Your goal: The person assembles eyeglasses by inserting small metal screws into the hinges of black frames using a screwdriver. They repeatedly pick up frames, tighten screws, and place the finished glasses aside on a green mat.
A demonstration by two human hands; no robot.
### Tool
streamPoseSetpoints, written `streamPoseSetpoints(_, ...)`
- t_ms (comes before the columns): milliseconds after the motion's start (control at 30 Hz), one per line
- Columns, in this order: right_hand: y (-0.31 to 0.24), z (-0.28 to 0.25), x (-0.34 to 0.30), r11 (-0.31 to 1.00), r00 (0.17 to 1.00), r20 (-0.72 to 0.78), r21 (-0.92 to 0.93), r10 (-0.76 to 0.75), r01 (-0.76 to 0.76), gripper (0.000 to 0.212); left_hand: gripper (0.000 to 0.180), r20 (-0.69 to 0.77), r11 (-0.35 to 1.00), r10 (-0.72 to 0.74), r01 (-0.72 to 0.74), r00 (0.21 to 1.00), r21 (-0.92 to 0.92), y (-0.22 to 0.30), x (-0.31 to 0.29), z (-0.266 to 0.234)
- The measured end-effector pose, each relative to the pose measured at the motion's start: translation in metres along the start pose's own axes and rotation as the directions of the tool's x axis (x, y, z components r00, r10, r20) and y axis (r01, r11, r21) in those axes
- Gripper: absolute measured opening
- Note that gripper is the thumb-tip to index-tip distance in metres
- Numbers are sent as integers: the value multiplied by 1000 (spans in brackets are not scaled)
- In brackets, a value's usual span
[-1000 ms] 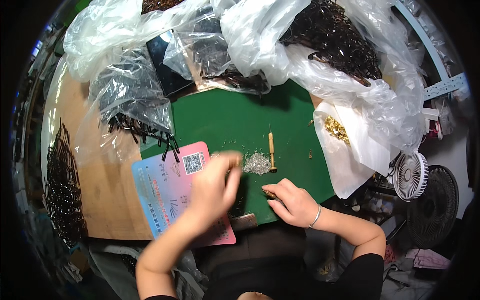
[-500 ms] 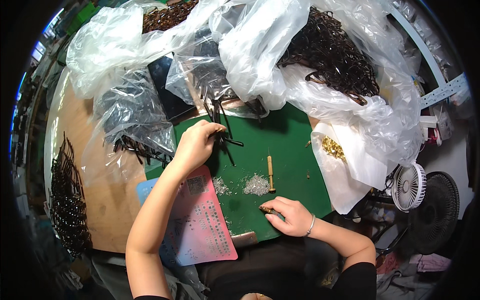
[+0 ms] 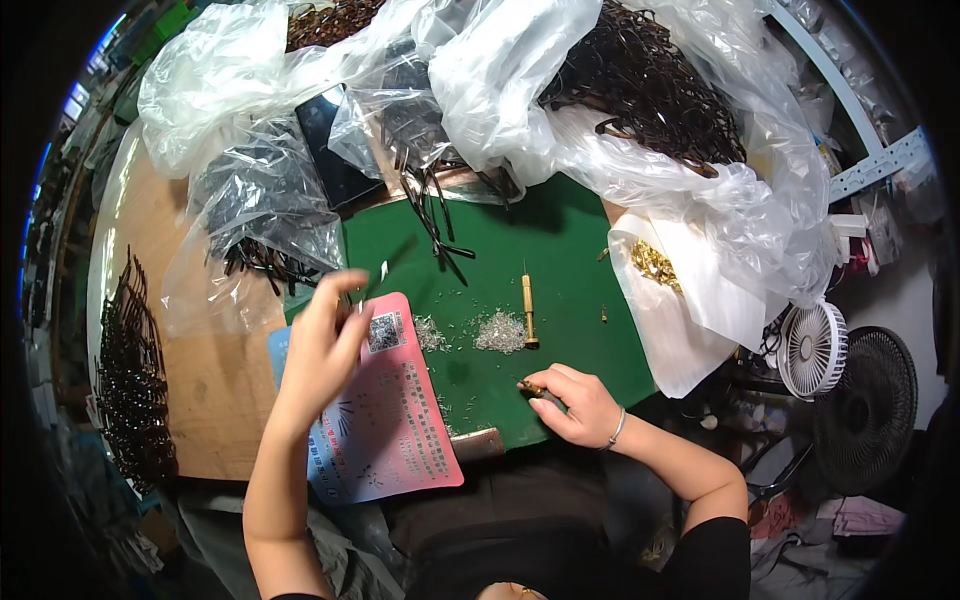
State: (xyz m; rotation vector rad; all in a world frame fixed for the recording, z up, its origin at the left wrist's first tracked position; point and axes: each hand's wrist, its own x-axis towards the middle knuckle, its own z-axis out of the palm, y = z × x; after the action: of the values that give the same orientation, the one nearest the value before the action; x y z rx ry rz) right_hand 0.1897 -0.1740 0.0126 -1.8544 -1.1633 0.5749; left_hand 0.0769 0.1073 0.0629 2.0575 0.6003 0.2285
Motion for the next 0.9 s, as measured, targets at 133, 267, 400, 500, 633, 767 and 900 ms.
streamPoseSetpoints(133, -2, 2, 10, 1000, 1000, 2, 6, 6, -6, 18, 21, 78, 943, 8, -34, 997, 332, -23, -44, 5)
streamPoseSetpoints(267, -6, 9, 12, 998, 999, 33, -66, 7, -5, 18, 23, -131, 881, 200, -120, 971, 458, -6, -40, 26)
streamPoseSetpoints(400, -7, -2, 2, 998, 994, 97, -49, 51, -47, 22, 19, -19, 923, 157, -140, 987, 359, -24, -29, 50)
streamPoseSetpoints(500, -11, -23, -3, 989, 986, 78, -1, 148, -148, 23, 17, -76, 955, 132, -106, 988, 278, -27, -32, 52)
streamPoseSetpoints(633, -2, -46, -7, 929, 922, -153, -44, 356, -366, 28, 5, -84, 1000, 4, -6, 996, -22, 9, -47, 34)
streamPoseSetpoints(767, 15, -79, 10, 808, 824, -323, -226, 466, -545, 36, 25, 14, 892, 9, -2, 1000, -453, 17, -81, 35)
streamPoseSetpoints(900, 35, -66, 30, 796, 817, -249, -203, 521, -569, 33, 25, 67, 756, -93, 114, 993, -644, 15, -109, 48)
